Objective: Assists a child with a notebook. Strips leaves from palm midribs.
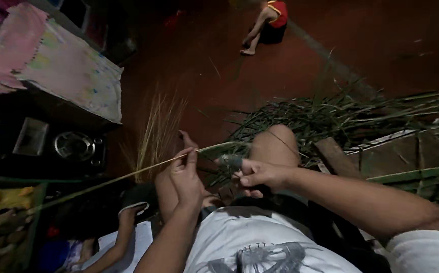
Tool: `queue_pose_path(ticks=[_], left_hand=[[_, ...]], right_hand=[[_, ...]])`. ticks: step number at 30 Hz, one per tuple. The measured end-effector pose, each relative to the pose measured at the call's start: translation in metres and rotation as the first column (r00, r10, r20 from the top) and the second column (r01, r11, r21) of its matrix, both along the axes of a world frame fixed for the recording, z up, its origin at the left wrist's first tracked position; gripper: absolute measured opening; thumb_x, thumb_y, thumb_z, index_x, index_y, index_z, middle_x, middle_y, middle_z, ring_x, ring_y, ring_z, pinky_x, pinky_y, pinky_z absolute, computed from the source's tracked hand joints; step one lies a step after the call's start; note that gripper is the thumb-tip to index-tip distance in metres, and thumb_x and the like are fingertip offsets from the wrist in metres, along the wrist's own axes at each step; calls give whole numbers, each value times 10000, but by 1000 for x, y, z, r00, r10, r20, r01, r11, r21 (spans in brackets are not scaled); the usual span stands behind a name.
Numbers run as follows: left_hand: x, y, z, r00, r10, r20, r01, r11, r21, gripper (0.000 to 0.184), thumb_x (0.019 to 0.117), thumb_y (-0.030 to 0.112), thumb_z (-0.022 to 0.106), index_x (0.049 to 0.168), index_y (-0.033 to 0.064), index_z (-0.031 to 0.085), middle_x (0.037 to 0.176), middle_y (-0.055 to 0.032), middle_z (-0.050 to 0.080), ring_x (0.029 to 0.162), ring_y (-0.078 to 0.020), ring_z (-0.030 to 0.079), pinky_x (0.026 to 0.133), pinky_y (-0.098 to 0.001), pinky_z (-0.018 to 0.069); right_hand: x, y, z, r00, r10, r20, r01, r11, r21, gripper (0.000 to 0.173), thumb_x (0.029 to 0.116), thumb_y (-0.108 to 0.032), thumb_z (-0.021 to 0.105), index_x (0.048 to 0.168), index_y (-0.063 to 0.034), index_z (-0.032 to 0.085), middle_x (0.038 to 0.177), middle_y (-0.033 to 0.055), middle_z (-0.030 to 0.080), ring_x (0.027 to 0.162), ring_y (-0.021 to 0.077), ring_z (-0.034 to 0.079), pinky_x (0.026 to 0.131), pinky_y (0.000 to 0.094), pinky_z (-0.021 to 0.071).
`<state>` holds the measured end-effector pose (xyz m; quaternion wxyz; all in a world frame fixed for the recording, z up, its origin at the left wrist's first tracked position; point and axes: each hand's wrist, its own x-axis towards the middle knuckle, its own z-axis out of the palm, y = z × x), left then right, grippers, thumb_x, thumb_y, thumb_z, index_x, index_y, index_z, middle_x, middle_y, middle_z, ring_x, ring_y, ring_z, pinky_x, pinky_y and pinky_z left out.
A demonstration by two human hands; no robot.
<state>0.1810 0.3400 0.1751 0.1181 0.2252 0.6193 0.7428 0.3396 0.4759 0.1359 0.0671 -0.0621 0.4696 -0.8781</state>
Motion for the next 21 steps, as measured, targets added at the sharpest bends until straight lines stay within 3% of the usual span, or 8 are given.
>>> queue_pose_path(ticks=[3, 6, 9, 12, 15, 21], left_hand=[[19, 4, -1, 1000, -26, -1, 26, 1000, -10, 112, 925, -67, 660, 984, 25, 687, 897, 12, 733, 866, -67, 701, 841, -250, 591], [30, -1, -12, 990, -133, -44, 133, 991, 13, 92, 913, -40, 696, 982, 20, 701, 938, -13, 751, 892, -82, 716, 838, -255, 603], [32, -7, -22, 970, -223, -97, 229, 972, 54, 82, 912, -9, 718, 989, 15, 734, 988, -36, 758, 943, -105, 721, 868, -278, 607], [30, -13, -23, 948, -239, -210, 254, 966, 48, 62, 920, 67, 740, 980, 63, 756, 1006, 0, 756, 975, -80, 710, 888, -258, 596], [25, -22, -19, 925, -231, -301, 254, 966, 39, 65, 937, 151, 740, 998, 142, 763, 1022, 43, 753, 1003, -66, 700, 906, -254, 586], [13, -45, -18, 885, -190, -425, 244, 967, 74, 123, 955, 179, 726, 1067, 199, 775, 1062, 69, 755, 1033, -66, 698, 937, -244, 573]], right_hand=[[1, 9, 1, 999, -28, -40, 25, 997, -74, 244, 1007, -359, 606, 1097, -168, 486, 797, -56, 628, 575, 2, 576, 515, 143, 497], [0, 14, 2, 997, -67, -30, 64, 993, -99, 216, 998, -393, 602, 985, -182, 554, 761, -70, 629, 552, -8, 569, 510, 145, 498], [0, 15, 2, 996, -77, -39, 72, 990, -120, 229, 995, -419, 601, 988, -198, 544, 747, -82, 607, 553, -12, 558, 523, 146, 499], [0, 17, 1, 993, -116, -6, 114, 977, -181, 243, 987, -418, 633, 985, -186, 565, 722, -75, 590, 547, 0, 559, 530, 158, 508], [2, 24, 1, 985, -172, 10, 170, 966, -192, 198, 1010, -370, 587, 996, -174, 566, 702, -70, 583, 546, 1, 566, 531, 153, 511], [5, 43, 2, 956, -293, 21, 289, 925, -245, 188, 1039, -360, 524, 1037, -173, 540, 683, -40, 551, 526, 27, 542, 518, 170, 495]])
